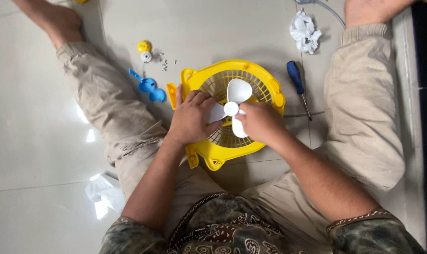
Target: The person sits on the floor and reassembles a small yellow electric fan. They place the white fan blade onto the motor shaft, align it, and then use a blue screwdriver to tighten the central screw, securing the blade in place.
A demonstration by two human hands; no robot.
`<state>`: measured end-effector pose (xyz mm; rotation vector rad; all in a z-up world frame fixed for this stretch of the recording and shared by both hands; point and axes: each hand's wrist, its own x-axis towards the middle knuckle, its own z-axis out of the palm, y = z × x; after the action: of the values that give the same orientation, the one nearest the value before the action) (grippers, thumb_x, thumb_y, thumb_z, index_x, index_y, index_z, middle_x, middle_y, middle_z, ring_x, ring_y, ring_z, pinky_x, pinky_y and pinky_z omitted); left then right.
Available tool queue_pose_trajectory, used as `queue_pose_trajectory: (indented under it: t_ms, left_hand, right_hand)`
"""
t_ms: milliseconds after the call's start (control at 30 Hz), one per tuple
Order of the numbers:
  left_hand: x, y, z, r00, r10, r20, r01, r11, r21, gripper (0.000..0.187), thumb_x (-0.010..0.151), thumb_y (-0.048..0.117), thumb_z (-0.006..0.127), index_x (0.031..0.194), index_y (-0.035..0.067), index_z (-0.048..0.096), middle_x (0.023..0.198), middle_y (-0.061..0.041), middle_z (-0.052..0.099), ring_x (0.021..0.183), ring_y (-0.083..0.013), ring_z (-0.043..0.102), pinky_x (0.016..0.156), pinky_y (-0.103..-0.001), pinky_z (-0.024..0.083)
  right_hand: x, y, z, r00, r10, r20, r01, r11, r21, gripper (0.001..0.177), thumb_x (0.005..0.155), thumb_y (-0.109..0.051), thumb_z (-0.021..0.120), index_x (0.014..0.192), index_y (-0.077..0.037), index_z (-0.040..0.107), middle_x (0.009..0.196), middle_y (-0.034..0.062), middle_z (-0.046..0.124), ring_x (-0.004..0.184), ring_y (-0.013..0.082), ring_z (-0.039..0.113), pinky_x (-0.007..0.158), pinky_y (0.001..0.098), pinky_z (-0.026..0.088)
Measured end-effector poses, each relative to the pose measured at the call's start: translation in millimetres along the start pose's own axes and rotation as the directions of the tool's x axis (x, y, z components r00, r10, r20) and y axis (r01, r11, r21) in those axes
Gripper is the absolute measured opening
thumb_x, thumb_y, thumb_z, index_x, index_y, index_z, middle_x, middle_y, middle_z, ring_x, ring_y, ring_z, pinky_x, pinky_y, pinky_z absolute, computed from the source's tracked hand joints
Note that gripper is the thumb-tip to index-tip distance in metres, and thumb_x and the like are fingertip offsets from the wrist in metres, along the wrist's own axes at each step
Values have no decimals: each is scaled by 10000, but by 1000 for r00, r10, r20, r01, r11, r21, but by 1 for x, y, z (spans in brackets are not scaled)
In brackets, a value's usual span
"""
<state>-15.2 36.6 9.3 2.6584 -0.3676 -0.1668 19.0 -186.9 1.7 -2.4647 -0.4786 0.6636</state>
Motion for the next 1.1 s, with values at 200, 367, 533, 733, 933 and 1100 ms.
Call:
queue_pose_trajectory:
  t_ms: [200, 367, 533, 733, 933, 1100]
  left_hand:
    - [3, 1, 5, 992, -64, 109, 52, 992, 113, 658, 651, 520, 784, 1160, 113, 693, 1193, -118, 632, 1253, -331, 538, 1147, -759, 77]
    - [7, 9, 7, 986, -103, 131, 84, 986, 145, 681, 651, 531, 757, 1162, 89, 677, 1194, -110, 634, 1242, -330, 558, 1138, -796, 6]
    - [2, 14, 3, 978, -81, 191, 50, 986, 162, 631, 678, 491, 716, 1188, 122, 672, 1167, -134, 635, 1248, -362, 556, 1137, -796, -10]
    - [0, 30, 6, 964, -58, 258, -28, 948, 316, 720, 678, 622, 714, 1130, 64, 675, 1126, -192, 636, 1227, -399, 541, 1124, -720, -12]
    - [-4, 29, 11, 977, -49, 210, 4, 978, 207, 618, 740, 611, 706, 1106, 114, 721, 1091, -176, 657, 1209, -384, 571, 1186, -716, 6]
    - [-16, 36, 12, 989, 2, 146, -35, 975, 220, 609, 735, 599, 731, 1077, 95, 716, 1107, -152, 659, 1202, -356, 578, 1186, -715, 23]
  right_hand:
    - [8, 8, 7, 998, 48, -50, -47, 999, 26, 167, 938, -246, 679, 980, -91, 725, 864, 172, 728, 825, 395, 696, 714, 504, 529]
    - [13, 12, 12, 993, 118, -14, -115, 983, 143, 165, 898, -223, 719, 941, -64, 727, 815, 138, 732, 741, 292, 700, 668, 425, 536]
    - [7, 19, 17, 978, 195, 73, -207, 899, 387, 165, 925, -210, 692, 920, -45, 700, 768, 60, 712, 694, 142, 653, 623, 351, 525]
    - [-6, 25, 17, 978, 156, 135, -194, 917, 347, 151, 912, -197, 699, 913, -45, 697, 756, 51, 714, 691, 130, 657, 621, 330, 520]
    - [-10, 24, 20, 972, 156, 175, -219, 874, 435, 221, 865, -260, 752, 876, -41, 722, 767, 35, 737, 682, 101, 655, 606, 300, 526]
    - [-16, 6, 20, 956, 246, 160, -280, 929, 241, 355, 822, -403, 791, 898, -59, 743, 695, 76, 719, 617, 171, 685, 594, 351, 529]
